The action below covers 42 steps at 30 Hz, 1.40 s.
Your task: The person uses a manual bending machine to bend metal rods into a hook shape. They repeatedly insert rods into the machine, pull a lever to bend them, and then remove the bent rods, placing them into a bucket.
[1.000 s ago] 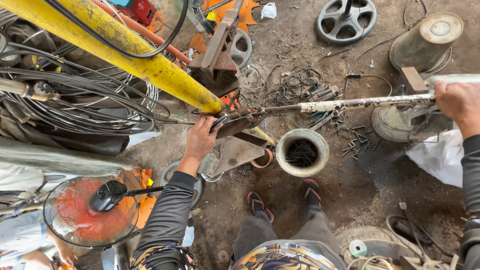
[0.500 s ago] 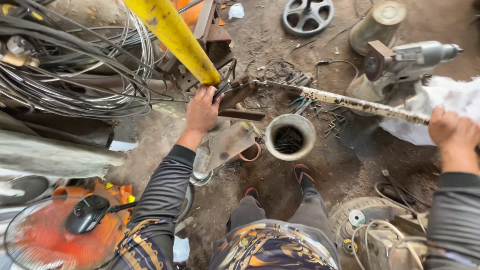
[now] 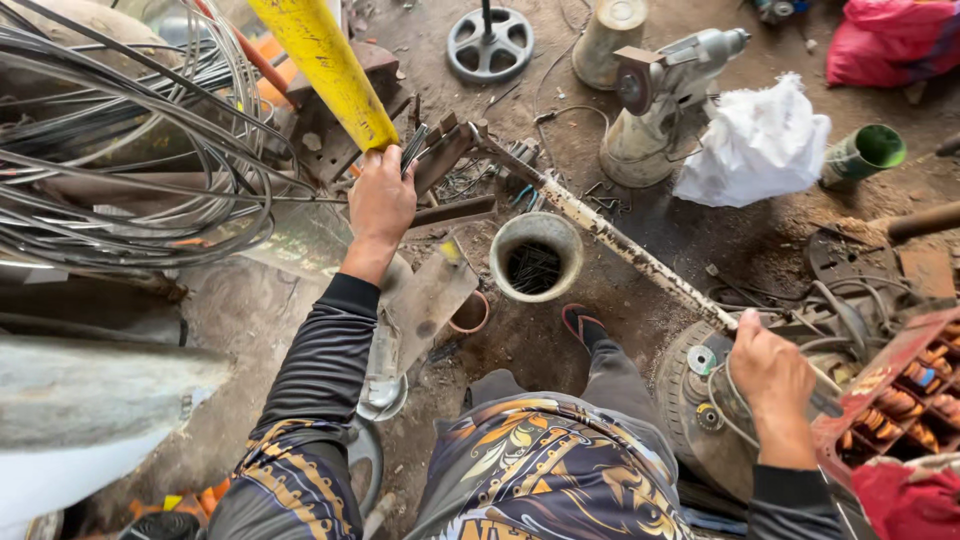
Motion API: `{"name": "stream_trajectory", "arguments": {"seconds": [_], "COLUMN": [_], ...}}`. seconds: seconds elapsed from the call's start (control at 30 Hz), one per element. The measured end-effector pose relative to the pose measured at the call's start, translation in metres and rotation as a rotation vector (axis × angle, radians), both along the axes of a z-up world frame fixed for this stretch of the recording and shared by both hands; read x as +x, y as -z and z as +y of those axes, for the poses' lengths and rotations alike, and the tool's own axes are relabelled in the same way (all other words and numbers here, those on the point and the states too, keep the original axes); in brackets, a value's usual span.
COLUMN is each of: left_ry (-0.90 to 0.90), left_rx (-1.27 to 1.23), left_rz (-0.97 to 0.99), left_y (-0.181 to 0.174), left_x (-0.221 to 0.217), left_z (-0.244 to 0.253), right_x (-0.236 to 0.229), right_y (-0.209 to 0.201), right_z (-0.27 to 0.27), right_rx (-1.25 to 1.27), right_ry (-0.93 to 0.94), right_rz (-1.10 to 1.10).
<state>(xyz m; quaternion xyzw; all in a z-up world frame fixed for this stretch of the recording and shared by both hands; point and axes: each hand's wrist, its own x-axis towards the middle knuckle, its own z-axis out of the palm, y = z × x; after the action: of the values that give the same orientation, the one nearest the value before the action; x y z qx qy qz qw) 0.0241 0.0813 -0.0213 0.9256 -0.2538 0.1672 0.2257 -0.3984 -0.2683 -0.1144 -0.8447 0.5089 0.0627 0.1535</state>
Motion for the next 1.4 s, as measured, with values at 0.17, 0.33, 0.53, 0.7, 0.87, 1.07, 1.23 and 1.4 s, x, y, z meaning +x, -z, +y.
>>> {"name": "stream_trajectory", "arguments": {"seconds": [0.17, 0.33, 0.53, 0.7, 0.87, 1.07, 1.23, 1.4], "left_ry": [0.01, 0.032, 0.025, 0.015, 0.03, 0.021, -0.027, -0.007], "left_rx": [0.003, -0.01, -0.014, -0.007, -0.054, -0.066, -0.03, -0.061], "left_rz": [0.015, 0.021, 0.047, 0.057, 0.051, 0.046, 0.077, 0.055], "left_y": [-0.002, -0.003, -0.007, -0.008, -0.011, -0.015, -0.015, -0.011], "left_x": [0.0, 0.0, -0.003, -0.003, -0.007, -0.007, -0.006, -0.009], "left_z": [0.002, 0.007, 0.004, 0.004, 0.003, 0.002, -0.003, 0.001], "right_x": [-0.012, -0.014, -0.018, -0.021, -0.017, -0.035, -0.039, -0.043], "right_y": [-0.019, -0.02, -0.02, -0.019, -0.028, -0.009, 0.041, 0.058], "right_z": [0.066, 0.09, 0.107, 0.127, 0.122, 0.092, 0.014, 0.024], "right_rx": [0.029, 0.065, 0.053, 0.088, 0.091, -0.054, 0.714, 0.751], "right_ry": [0.069, 0.108, 0.155, 0.182, 0.164, -0.203, -0.142, -0.143], "right_rz": [-0.015, 0.0, 0.016, 0.03, 0.016, -0.143, -0.091, -0.252]}}
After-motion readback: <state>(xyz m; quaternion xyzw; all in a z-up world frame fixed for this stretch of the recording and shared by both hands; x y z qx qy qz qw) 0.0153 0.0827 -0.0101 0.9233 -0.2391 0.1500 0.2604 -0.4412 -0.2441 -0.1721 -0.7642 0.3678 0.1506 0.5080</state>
